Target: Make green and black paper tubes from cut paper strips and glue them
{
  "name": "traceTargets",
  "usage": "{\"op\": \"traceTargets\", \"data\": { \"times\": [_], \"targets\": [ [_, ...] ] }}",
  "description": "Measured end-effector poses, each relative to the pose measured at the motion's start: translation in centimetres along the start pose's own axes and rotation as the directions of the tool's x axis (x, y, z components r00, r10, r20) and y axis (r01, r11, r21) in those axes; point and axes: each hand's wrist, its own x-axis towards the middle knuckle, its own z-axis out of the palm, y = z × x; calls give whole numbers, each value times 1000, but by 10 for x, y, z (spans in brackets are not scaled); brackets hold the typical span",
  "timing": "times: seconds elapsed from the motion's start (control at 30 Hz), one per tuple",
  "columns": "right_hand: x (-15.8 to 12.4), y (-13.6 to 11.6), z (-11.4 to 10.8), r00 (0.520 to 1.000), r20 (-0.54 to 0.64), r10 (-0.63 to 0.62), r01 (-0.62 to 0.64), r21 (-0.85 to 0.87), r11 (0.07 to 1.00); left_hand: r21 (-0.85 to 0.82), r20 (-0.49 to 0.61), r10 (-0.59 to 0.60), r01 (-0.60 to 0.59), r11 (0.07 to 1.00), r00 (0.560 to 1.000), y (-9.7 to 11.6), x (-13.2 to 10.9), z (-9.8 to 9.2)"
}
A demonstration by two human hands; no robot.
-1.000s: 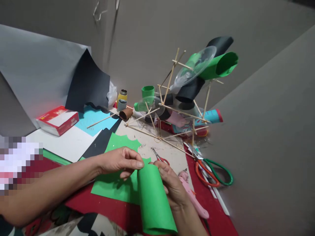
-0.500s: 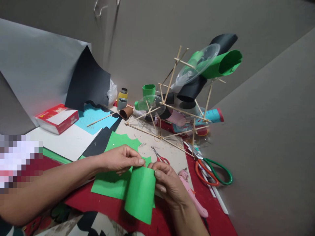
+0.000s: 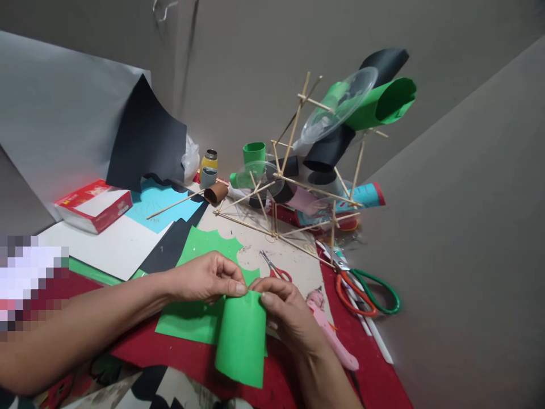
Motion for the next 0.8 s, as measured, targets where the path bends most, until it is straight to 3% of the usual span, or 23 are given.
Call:
{"op": "traceTargets", "data": {
  "times": [0.2,0.37,0.5,0.8],
  "targets": [
    [-2,-3,-2,992,46,-114,122,-264,957,126,12,114,-114,985,993,-8,1,5],
    [-3,-7,-7,994,5,-109,108,-217,970,90,-13,5,-4,996,1000,-3,1,2],
    [-3,-8,-8,994,-38,-101,92,-188,978,72,-13,12,-11,997,1000,3,1,-2],
    [-6,-8,0,988,-74,-138,93,-432,897,183,-68,67,-54,982,995,-5,4,-2]
  ]
}}
